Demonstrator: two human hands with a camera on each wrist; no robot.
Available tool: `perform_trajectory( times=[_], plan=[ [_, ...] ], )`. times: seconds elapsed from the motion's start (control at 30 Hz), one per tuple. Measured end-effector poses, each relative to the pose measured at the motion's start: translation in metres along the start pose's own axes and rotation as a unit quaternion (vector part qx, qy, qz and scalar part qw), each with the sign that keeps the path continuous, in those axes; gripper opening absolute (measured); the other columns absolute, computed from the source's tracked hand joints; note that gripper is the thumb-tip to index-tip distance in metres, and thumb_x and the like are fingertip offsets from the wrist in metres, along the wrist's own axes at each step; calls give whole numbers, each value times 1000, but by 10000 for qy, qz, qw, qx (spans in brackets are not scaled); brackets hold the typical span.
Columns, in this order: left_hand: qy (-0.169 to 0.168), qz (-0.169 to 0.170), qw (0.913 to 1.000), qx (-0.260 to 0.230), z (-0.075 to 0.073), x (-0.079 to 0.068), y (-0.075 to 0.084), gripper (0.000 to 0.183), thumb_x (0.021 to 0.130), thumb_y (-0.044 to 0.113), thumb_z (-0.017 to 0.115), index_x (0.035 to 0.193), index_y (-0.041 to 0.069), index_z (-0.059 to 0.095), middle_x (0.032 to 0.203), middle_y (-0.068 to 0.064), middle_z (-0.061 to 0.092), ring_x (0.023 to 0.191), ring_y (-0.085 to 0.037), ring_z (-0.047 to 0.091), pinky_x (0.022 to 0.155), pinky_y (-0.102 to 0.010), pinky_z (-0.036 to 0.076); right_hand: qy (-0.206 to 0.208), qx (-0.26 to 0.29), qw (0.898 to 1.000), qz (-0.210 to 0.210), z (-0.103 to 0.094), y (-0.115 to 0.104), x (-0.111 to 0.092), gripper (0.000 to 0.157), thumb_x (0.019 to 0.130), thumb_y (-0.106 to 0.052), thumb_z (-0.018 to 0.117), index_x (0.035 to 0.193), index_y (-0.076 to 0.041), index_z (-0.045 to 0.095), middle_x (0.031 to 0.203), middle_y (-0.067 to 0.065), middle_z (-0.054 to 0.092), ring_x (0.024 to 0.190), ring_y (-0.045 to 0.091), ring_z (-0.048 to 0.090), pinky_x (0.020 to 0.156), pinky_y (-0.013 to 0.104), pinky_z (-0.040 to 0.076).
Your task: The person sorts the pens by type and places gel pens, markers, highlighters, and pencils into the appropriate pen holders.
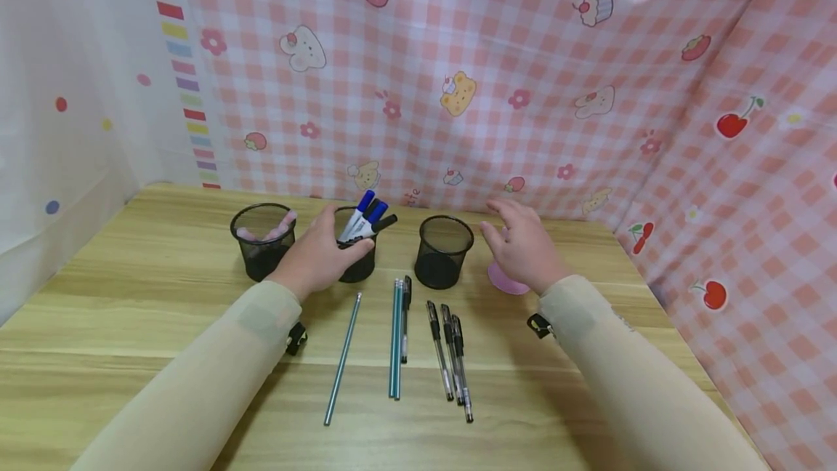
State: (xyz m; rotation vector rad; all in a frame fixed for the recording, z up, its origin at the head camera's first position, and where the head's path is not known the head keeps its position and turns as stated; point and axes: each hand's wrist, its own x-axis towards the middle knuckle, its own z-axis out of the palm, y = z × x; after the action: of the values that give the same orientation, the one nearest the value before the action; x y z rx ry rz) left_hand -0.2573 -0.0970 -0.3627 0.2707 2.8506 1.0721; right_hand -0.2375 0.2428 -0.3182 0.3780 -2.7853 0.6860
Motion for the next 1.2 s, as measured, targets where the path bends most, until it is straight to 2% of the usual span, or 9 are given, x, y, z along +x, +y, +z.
perform_trajectory(
  times=[0.13,0.23,0.33,0.47,0.7,0.87,1.07,1.2],
  plan=[
    [-8,-22,10000,13,0,0,0,114,94,81,51,171,13,1,175,-21,18,150,-47,41,117,-67,39,-119,-84,9999,38,-3,6,0,53,110,-29,55,154,0,50,163,21,45,153,44,34,127,59,27],
    [-15,-35,10000,45,0,0,1,114,94,81,51,171,13,1,175,-20,17,151,-47,40,118,-67,38,-391,-189,9991,-2,-3,7,1,57,110,-31,55,156,1,46,166,21,40,156,43,30,128,59,24],
    [-21,-28,10000,60,0,0,2,114,94,81,51,171,13,1,175,-21,17,150,-47,40,117,-67,38,-806,-418,9958,-75,-2,4,2,66,109,-36,55,160,2,38,169,21,34,160,42,23,130,59,21],
    [-44,-4,10000,70,0,0,2,114,94,81,50,171,12,0,175,-22,17,150,-48,41,117,-67,39,-1329,-712,9885,-76,2,-2,4,80,108,-51,53,167,-4,26,174,17,24,163,40,15,131,58,17],
    [-36,5,9997,238,-1,-1,3,113,95,80,49,171,10,1,176,-21,13,152,-49,36,119,-68,36,-1919,-550,9798,152,17,-11,14,104,98,-69,60,171,-13,12,179,9,10,166,33,7,132,55,16],
    [88,64,9990,443,-2,-1,5,111,96,76,53,170,7,6,176,-21,9,150,-52,39,117,-70,37,-2076,-664,9757,223,30,-14,22,111,96,-68,64,171,-8,7,179,12,7,166,33,7,133,53,15],
    [55,104,9982,590,-3,2,4,114,96,76,52,169,3,4,178,-18,2,152,-51,35,119,-69,35,-2038,-649,9759,434,40,-15,25,115,95,-64,69,170,-8,3,179,13,5,166,33,7,133,51,14],
    [27,113,9982,595,-4,1,5,117,95,79,52,170,5,1,178,-15,-1,153,-49,34,119,-69,35,-1938,-616,9780,457,46,-15,25,117,93,-63,72,170,-7,4,178,15,7,165,33,8,133,50,14]
  ],
)
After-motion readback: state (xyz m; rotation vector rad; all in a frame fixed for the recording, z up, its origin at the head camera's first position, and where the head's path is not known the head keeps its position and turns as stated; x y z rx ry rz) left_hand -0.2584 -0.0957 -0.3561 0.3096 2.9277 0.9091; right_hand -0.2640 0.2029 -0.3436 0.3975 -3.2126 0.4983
